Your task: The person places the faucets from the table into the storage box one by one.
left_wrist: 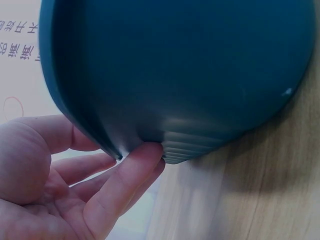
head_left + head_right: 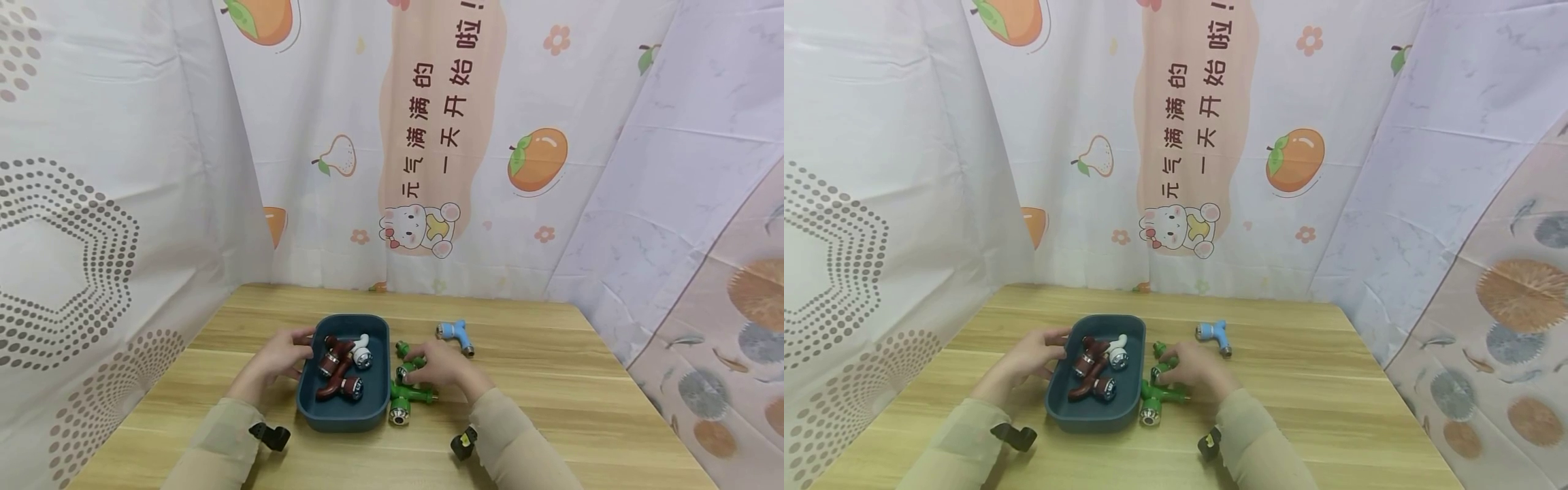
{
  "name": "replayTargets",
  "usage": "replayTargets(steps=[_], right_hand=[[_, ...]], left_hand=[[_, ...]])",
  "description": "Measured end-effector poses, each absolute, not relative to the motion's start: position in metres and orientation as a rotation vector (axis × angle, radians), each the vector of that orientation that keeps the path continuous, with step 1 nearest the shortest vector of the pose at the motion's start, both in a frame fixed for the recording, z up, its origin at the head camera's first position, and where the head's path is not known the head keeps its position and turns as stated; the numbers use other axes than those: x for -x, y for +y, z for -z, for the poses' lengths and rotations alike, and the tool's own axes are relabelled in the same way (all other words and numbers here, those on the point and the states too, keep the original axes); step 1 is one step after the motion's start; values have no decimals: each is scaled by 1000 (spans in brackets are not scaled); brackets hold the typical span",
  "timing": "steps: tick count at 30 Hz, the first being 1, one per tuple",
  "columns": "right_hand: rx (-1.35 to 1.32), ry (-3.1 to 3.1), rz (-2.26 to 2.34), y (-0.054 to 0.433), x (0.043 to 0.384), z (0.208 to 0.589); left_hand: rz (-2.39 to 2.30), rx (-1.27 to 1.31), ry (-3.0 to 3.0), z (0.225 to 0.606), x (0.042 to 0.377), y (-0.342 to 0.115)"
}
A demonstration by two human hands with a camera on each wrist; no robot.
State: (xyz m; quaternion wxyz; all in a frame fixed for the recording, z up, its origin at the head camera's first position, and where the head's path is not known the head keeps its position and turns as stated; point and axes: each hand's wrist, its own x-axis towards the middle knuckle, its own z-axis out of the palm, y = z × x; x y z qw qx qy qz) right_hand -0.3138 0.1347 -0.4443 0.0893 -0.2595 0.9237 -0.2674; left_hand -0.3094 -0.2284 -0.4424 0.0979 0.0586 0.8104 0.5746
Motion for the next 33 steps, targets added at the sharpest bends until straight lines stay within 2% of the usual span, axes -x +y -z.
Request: replayTargets(steps=[33], right_hand=[[916,2795,1008,157,313,413]], left_hand=[[-1703,-158,2406,440,308,-228]])
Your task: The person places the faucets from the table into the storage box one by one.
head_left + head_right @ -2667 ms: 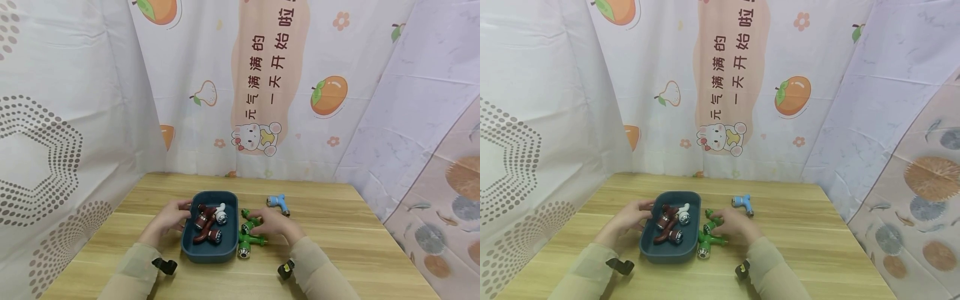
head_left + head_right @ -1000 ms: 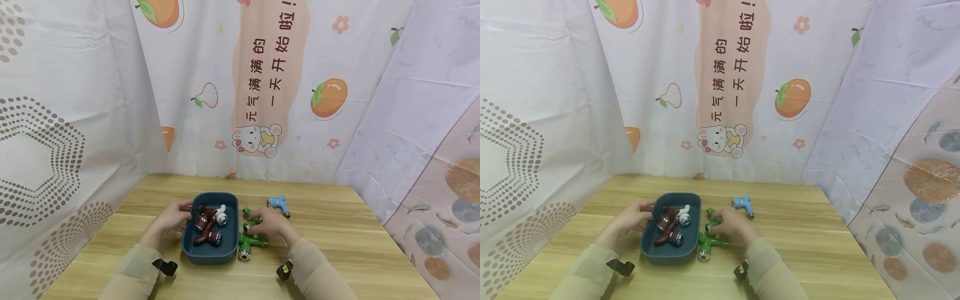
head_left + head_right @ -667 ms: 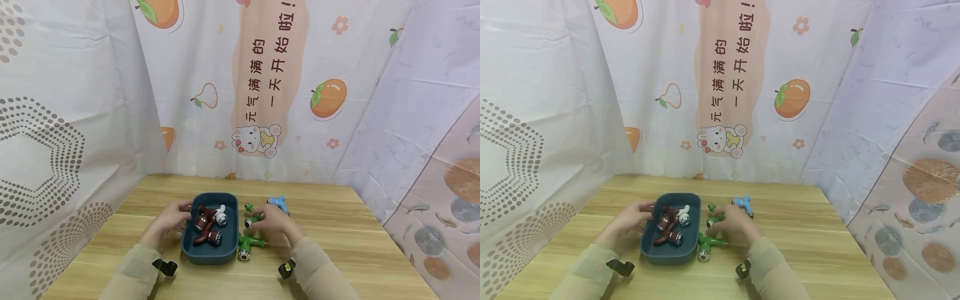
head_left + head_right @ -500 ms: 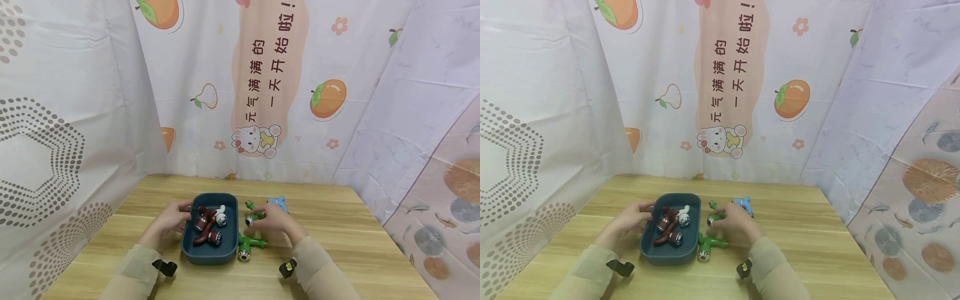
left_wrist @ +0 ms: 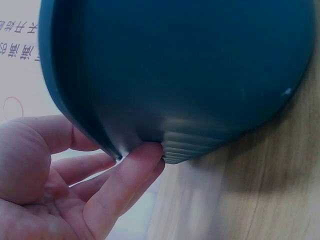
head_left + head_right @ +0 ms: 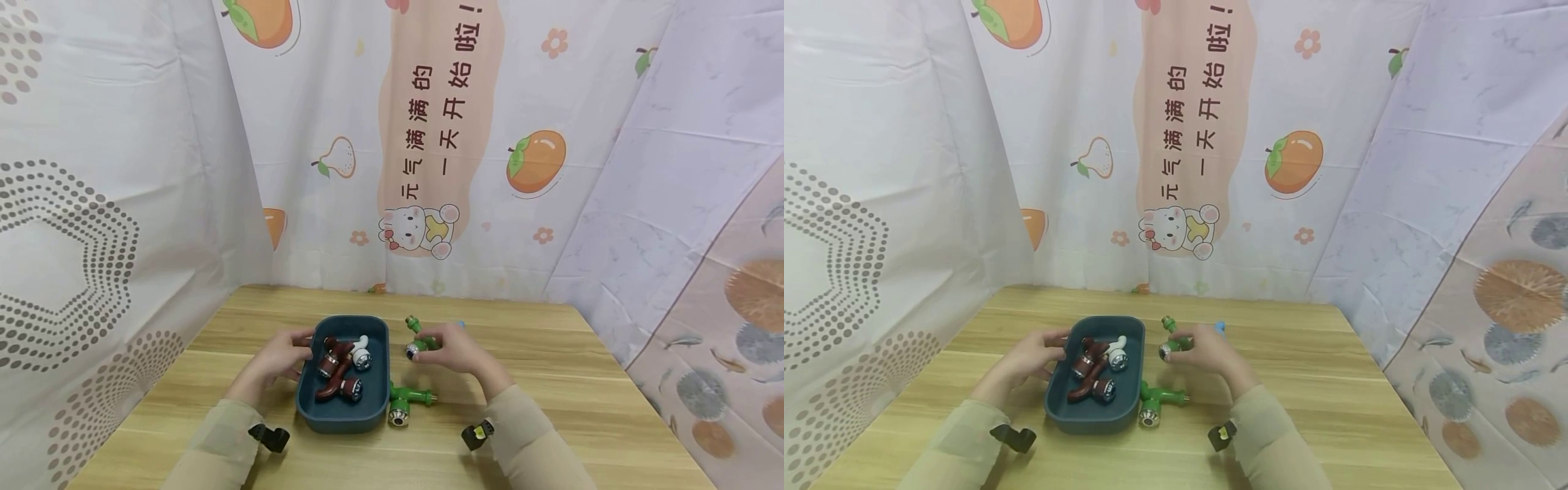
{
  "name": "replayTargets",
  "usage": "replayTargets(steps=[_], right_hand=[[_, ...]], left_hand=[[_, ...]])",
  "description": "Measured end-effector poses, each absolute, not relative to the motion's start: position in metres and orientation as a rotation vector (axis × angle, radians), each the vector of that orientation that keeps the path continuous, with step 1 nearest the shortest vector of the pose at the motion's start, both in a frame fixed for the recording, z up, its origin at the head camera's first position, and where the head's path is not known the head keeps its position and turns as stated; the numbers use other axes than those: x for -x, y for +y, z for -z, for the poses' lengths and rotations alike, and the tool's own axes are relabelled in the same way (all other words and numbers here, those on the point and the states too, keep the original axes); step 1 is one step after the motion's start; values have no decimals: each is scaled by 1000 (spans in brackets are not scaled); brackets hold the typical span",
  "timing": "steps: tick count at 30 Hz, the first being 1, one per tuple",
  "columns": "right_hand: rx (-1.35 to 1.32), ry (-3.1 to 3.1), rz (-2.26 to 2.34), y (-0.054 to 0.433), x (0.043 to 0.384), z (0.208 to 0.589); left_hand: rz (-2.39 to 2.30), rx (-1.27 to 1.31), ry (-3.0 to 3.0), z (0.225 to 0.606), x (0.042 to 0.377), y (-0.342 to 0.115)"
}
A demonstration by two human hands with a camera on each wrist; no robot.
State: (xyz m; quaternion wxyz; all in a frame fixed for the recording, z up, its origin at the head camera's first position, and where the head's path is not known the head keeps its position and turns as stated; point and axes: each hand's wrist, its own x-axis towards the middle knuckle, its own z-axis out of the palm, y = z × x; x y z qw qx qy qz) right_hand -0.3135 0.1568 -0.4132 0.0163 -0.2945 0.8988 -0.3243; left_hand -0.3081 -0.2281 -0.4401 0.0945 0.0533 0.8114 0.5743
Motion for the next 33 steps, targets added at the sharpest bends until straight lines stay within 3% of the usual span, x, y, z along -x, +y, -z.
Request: replayTargets(steps=[33], right_hand=[[1005,2808,997,154,313,401]], left_hand=[[-1701,-148,2399,442,309,-228]])
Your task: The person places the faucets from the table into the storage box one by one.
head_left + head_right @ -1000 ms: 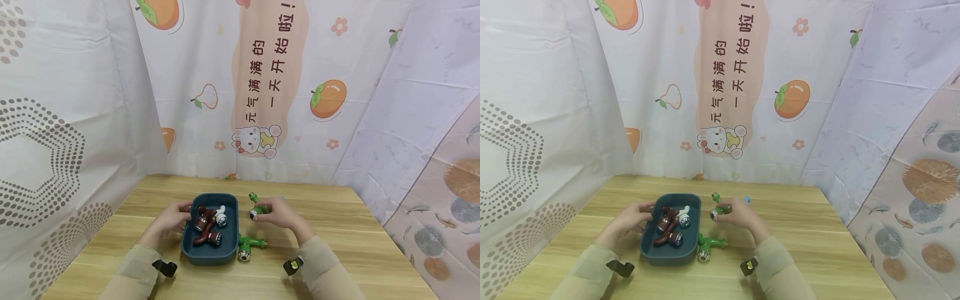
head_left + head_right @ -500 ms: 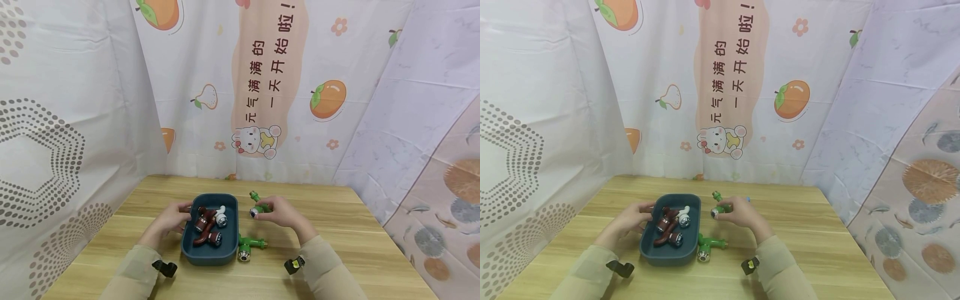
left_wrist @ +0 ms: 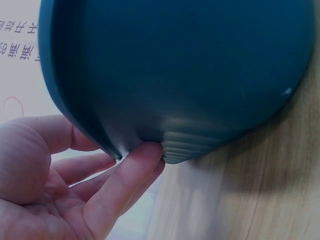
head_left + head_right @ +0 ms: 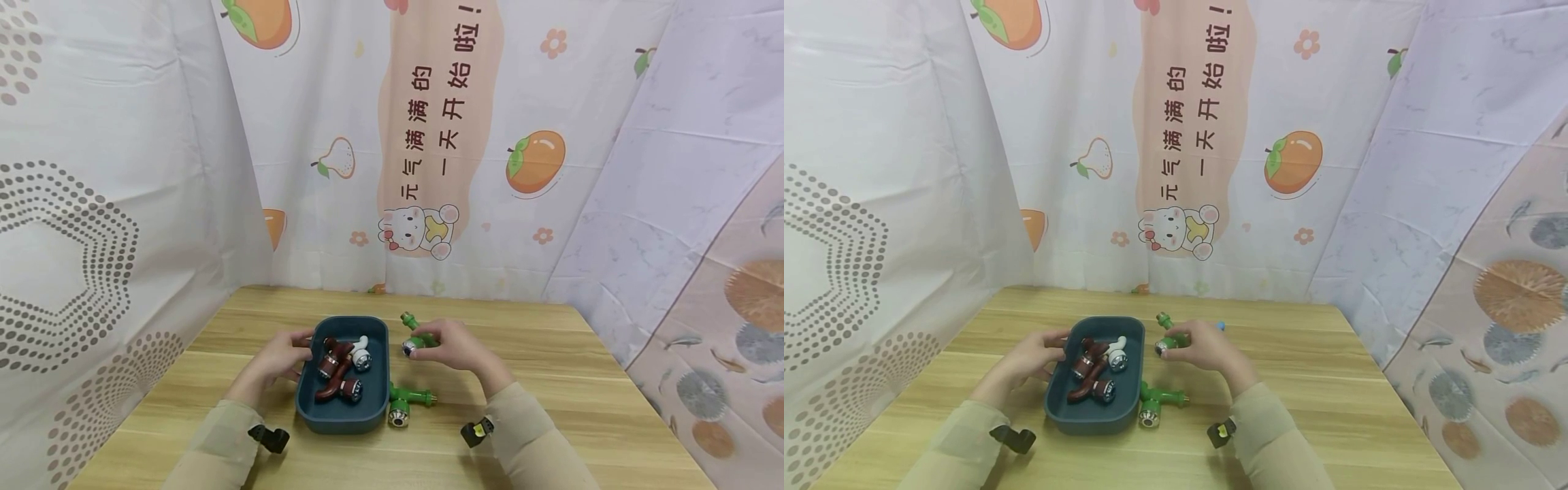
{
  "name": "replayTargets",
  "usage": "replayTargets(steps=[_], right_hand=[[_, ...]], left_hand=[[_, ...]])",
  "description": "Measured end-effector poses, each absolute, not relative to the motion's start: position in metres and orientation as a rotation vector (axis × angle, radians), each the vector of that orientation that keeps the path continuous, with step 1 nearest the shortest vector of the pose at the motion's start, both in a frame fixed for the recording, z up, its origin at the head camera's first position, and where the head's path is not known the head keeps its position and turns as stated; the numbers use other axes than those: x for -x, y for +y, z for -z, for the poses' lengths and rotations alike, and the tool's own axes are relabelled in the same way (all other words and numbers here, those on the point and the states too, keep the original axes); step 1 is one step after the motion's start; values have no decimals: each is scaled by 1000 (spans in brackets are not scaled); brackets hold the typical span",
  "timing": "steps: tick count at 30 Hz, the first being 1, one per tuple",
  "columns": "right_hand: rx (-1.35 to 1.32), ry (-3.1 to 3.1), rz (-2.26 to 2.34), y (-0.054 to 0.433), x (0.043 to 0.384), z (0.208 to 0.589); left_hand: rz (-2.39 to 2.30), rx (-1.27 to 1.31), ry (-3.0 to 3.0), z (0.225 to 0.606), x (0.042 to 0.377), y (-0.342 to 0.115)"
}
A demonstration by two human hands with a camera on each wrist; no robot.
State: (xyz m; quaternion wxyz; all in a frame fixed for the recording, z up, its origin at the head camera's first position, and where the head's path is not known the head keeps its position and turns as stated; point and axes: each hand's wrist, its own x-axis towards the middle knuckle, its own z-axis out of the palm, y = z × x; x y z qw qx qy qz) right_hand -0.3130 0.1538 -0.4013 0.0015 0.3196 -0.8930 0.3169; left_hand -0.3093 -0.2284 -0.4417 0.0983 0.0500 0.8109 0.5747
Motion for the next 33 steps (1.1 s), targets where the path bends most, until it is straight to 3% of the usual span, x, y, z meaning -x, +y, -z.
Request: replayTargets(steps=[33], right_hand=[[-1098,-2849,-921,120,310,380]], left_hand=[[-1657,-136,2442,440,310,-228]])
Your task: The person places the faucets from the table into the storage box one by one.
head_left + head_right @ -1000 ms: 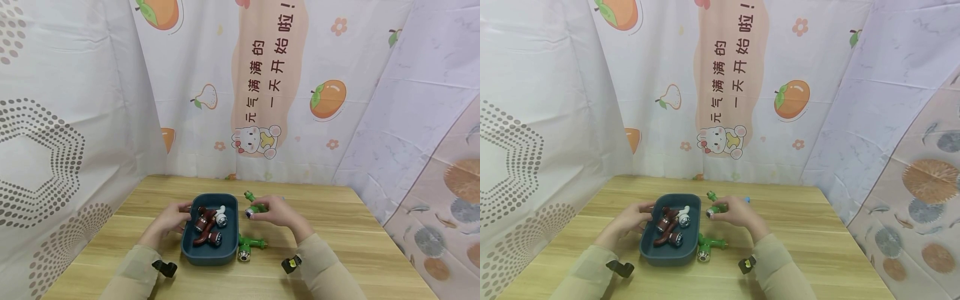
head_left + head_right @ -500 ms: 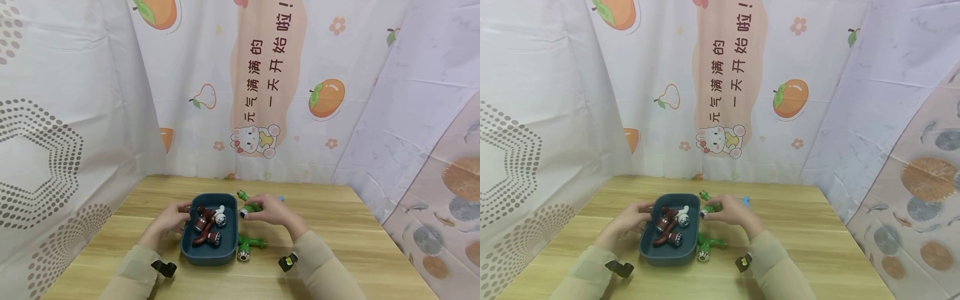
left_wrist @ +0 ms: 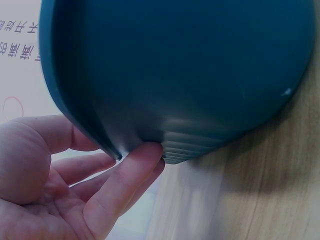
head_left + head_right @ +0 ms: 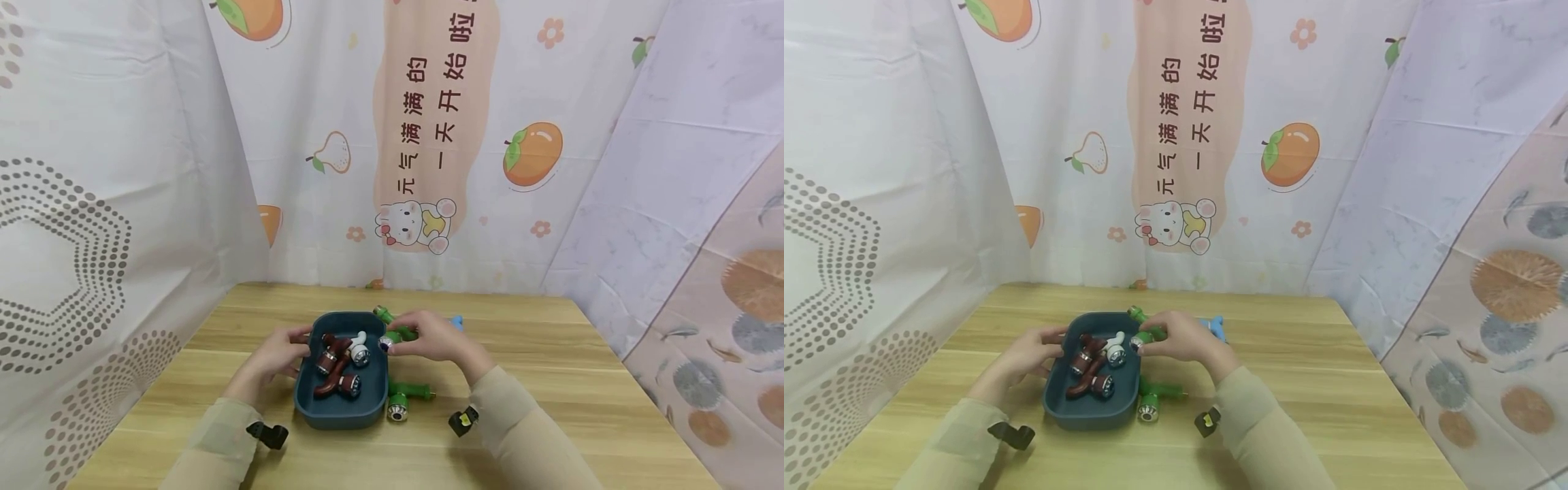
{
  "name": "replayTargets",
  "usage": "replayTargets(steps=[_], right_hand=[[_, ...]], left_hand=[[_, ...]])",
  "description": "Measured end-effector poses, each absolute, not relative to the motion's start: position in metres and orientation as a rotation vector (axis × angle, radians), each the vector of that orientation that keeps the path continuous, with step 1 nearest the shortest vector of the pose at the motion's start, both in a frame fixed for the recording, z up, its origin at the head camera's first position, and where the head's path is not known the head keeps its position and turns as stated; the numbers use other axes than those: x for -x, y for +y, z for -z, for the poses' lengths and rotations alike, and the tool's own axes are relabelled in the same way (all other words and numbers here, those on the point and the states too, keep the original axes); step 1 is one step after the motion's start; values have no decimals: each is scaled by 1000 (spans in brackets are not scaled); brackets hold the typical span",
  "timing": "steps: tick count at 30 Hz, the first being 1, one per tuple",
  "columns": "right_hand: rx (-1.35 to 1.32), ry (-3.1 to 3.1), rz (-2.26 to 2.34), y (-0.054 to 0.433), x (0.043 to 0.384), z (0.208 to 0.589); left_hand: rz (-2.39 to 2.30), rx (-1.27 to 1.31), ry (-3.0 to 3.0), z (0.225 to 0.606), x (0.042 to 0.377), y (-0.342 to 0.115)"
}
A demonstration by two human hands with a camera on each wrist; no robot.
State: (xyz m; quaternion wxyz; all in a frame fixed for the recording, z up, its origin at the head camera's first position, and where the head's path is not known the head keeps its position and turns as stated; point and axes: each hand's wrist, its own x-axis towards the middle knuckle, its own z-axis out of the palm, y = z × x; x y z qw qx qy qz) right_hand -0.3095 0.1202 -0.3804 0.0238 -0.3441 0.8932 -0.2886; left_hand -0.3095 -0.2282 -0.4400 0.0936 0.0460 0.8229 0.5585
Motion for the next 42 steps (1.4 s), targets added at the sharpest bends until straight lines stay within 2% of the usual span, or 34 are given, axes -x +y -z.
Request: replayTargets(steps=[23,42], right_hand=[[1141,2765,778,97,306,368],[1336,2691,666,72,303,371]], left_hand=[[-1663,-136,2432,439,308,-227],[-1670,-132,2415,439,309,-228]])
